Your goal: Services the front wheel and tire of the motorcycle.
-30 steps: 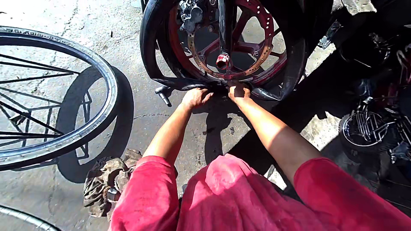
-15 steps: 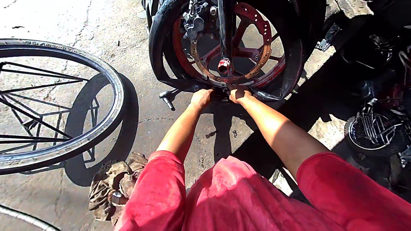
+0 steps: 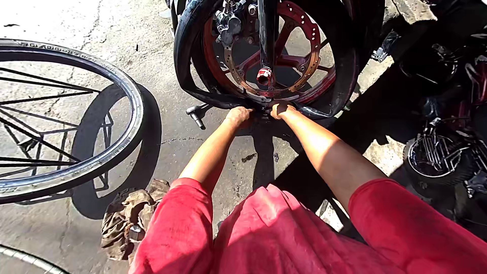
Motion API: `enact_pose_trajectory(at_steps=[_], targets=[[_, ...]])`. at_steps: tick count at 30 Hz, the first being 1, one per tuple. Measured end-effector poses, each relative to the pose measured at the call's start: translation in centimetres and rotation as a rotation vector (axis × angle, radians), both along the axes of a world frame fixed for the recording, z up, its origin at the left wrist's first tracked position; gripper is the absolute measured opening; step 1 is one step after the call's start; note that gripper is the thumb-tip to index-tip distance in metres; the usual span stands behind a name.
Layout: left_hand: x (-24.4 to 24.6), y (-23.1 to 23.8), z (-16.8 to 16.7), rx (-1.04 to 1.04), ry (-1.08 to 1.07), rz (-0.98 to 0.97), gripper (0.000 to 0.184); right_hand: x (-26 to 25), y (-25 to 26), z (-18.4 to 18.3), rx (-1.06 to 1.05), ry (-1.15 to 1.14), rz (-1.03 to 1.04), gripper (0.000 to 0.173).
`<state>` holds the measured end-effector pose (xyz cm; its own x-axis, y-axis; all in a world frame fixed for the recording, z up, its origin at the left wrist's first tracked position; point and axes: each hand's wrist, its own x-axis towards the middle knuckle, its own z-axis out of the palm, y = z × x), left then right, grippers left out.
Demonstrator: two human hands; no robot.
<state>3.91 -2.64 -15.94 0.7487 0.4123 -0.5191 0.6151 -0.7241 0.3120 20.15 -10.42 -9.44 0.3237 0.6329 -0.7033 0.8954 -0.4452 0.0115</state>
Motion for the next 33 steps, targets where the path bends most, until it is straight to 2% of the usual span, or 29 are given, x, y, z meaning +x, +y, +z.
enact_pose_trajectory(at_steps=[2,5,6,9,10,11,12,14,16,20,25,30,33], targets=[[-1.3,-0.8,0.5,0.02,-0.045,-0.023,0.054,-0.4,0.2,0.1,0.014,0.002,-0.009,0.036],[-1.5,-3.4,2.6,0.173,-0.258,0.101,0.032,-0.3,0.6,0.3,0.01,-0.01,-0.027,0.035],[-1.1,-3.9,2.3,0.242,-0.326,0.093,0.035,-0.1,0.7,0.1,0.008,-0.012,-0.02,0.035],[0.2,-4.1,-1.2,0.397,-0.362,-0.056,0.073,0.4,0.7,-0.9,0.025,0.022,-0.015,0.035],[0.6,-4.1,-2.1,0.42,-0.343,-0.077,0.076,0.7,0.7,-1.3,0.032,0.046,-0.026,0.037],[1.0,-4.0,-2.6,0.429,-0.321,-0.084,0.072,1.3,0.7,-2.0,0.055,0.065,-0.031,0.039],[1.2,-4.0,-2.8,0.434,-0.328,-0.073,0.06,1.9,0.7,-2.9,0.07,0.079,-0.037,0.042],[1.3,-3.8,-3.1,0.417,-0.365,-0.042,0.04,2.1,0.5,-3.6,0.086,0.097,-0.051,0.048],[1.4,-3.5,-3.2,0.383,-0.377,-0.024,0.032,1.3,0.5,-2.4,0.063,0.09,-0.046,0.049],[1.8,-3.4,-1.8,0.35,-0.277,-0.018,0.036,1.3,0.5,-2.6,0.049,0.053,0.007,0.046],[1.4,-3.6,-2.7,0.387,-0.243,-0.064,0.036,-1.1,0.8,0.0,-0.041,-0.06,0.008,0.032],[2.2,-4.4,-2.6,0.192,-0.141,0.106,0.046,-2.1,0.5,-0.2,0.004,-0.089,-0.06,0.031],[2.4,-4.1,-1.8,0.067,-0.121,0.169,0.041,-2.4,0.6,0.3,-0.021,-0.088,-0.104,0.033]])
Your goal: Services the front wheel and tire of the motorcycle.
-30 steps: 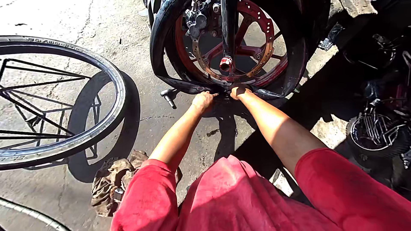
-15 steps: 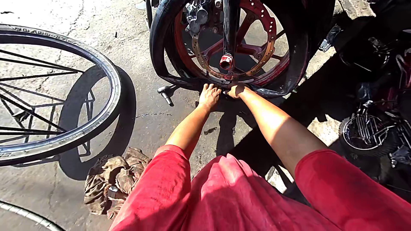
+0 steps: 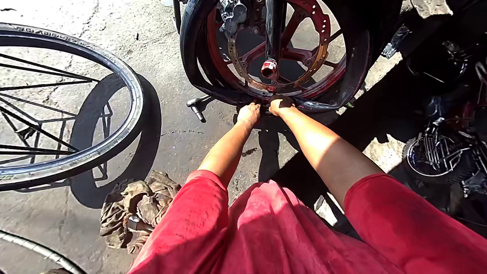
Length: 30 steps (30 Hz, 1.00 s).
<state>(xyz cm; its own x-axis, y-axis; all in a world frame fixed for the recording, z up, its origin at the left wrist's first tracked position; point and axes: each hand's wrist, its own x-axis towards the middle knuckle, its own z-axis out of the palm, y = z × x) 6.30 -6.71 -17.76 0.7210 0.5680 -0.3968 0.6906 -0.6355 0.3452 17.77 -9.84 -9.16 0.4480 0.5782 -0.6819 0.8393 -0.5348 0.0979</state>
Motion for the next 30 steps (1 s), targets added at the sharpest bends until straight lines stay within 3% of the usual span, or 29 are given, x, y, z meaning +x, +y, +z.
enact_pose_trajectory(at_steps=[3,7,16,23,30], targets=[[0.0,0.7,0.2,-0.078,0.018,0.019,0.039,-0.4,0.7,0.2,-0.011,-0.031,-0.077,0.036],[-0.1,1.1,-0.1,-0.153,-0.008,0.01,0.052,-0.9,1.4,-0.2,-0.01,-0.079,-0.128,0.04],[0.9,1.5,2.4,-0.224,0.068,0.041,0.043,-1.5,1.6,-2.4,0.087,-0.118,-0.083,0.032],[1.2,2.4,1.0,-0.329,0.065,0.071,0.043,-2.0,1.2,-2.5,0.136,-0.124,-0.105,0.026],[0.7,1.8,0.8,-0.289,0.015,0.047,0.044,-2.0,0.4,-2.1,0.175,-0.1,-0.155,0.033]])
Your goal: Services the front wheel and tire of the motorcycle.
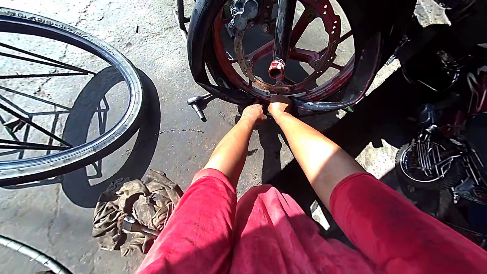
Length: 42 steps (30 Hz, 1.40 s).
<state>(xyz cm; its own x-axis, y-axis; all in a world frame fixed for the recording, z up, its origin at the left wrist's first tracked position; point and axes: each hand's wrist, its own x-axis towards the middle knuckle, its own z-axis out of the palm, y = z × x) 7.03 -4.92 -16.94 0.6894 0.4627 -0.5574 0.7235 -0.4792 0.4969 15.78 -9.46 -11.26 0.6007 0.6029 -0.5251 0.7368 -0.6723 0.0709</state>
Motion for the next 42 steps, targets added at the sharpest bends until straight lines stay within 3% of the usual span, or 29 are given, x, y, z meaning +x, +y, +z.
enact_pose_trajectory(at_steps=[7,13,17,19,22,29,31,36,42], targets=[[0.8,-1.1,-0.2,-0.024,-0.015,0.109,0.041,-0.1,0.2,-0.3,0.042,-0.021,-0.043,0.034],[-0.3,-0.9,0.6,-0.048,-0.034,0.059,0.045,0.4,-2.3,1.1,0.111,0.139,-0.039,0.043],[-0.1,-1.2,-0.7,-0.024,-0.069,0.073,0.046,0.2,-6.7,3.1,0.405,0.112,-0.005,0.042],[0.1,-1.4,-1.2,0.004,-0.076,0.079,0.047,0.0,-7.0,3.5,0.419,0.092,-0.007,0.044],[0.0,-1.4,-1.8,0.032,-0.089,0.076,0.048,0.7,-6.4,2.5,0.509,0.099,0.168,0.044],[-0.1,-1.5,-1.2,0.041,-0.069,0.048,0.048,0.3,-1.9,4.6,-0.107,0.108,0.163,0.054],[-0.1,-1.6,-1.3,0.032,-0.063,0.04,0.049,0.8,-0.7,3.5,-0.211,0.16,0.157,0.06],[-0.3,-1.2,-0.6,-0.05,-0.078,0.055,0.049,3.5,-0.5,-1.1,-0.072,0.413,-0.098,0.034],[0.0,-1.1,-0.8,-0.132,-0.086,0.041,0.048,3.7,-0.7,-0.9,0.255,0.9,-0.706,0.035]])
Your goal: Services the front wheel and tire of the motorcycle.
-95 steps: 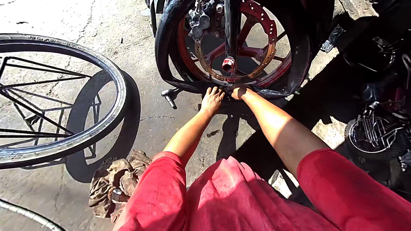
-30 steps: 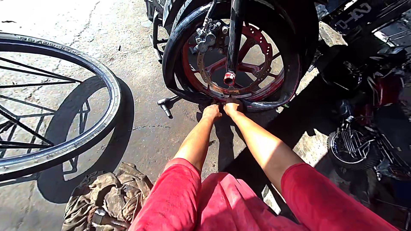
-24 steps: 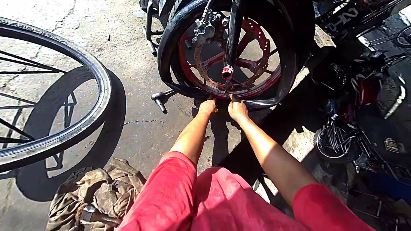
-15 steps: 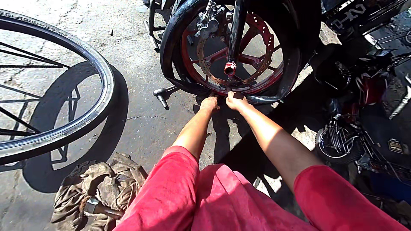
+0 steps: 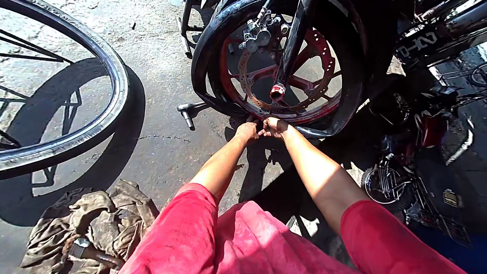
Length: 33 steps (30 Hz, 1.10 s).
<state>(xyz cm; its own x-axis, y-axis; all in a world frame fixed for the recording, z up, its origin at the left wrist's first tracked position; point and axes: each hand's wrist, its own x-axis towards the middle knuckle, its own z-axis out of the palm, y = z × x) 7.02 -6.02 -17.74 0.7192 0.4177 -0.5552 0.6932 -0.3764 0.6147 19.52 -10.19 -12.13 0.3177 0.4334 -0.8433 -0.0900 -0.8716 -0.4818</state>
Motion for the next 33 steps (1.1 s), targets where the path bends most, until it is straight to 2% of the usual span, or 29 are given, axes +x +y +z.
enact_pose_trajectory(at_steps=[3,6,9,13,19,23,27,30,33], targets=[[-0.2,-0.2,-0.5,0.026,-0.042,-0.023,0.041,-0.8,-0.6,-0.1,0.165,0.123,-0.293,0.031],[-0.2,-0.4,-0.1,0.035,-0.003,-0.018,0.042,-2.9,0.1,-0.6,0.274,0.166,-0.627,0.019],[-0.3,-0.9,-0.6,0.133,0.021,0.029,0.044,-4.0,0.8,-1.2,0.363,0.19,-0.802,0.014],[-0.8,-1.6,-2.0,0.29,0.06,0.075,0.035,-4.0,1.3,-0.9,0.365,0.267,-0.877,0.015],[-0.1,-0.7,-1.7,0.346,0.198,-0.006,0.025,-4.2,1.7,-2.0,0.402,0.285,-0.963,0.013],[-0.7,-1.2,-2.2,0.357,0.174,-0.002,0.028,-5.1,0.9,-2.8,0.608,0.39,-1.108,0.008],[-1.0,-1.3,-3.9,0.369,0.085,0.049,0.033,-5.0,0.7,-3.1,0.778,0.466,-1.19,0.019],[-0.8,-1.0,-4.1,0.314,0.092,0.062,0.035,-4.5,0.2,-3.0,0.66,0.432,-1.028,0.023],[-0.9,-0.8,-4.1,0.341,0.066,0.061,0.036,-3.5,-0.4,-2.5,0.525,0.446,-0.826,0.015]])
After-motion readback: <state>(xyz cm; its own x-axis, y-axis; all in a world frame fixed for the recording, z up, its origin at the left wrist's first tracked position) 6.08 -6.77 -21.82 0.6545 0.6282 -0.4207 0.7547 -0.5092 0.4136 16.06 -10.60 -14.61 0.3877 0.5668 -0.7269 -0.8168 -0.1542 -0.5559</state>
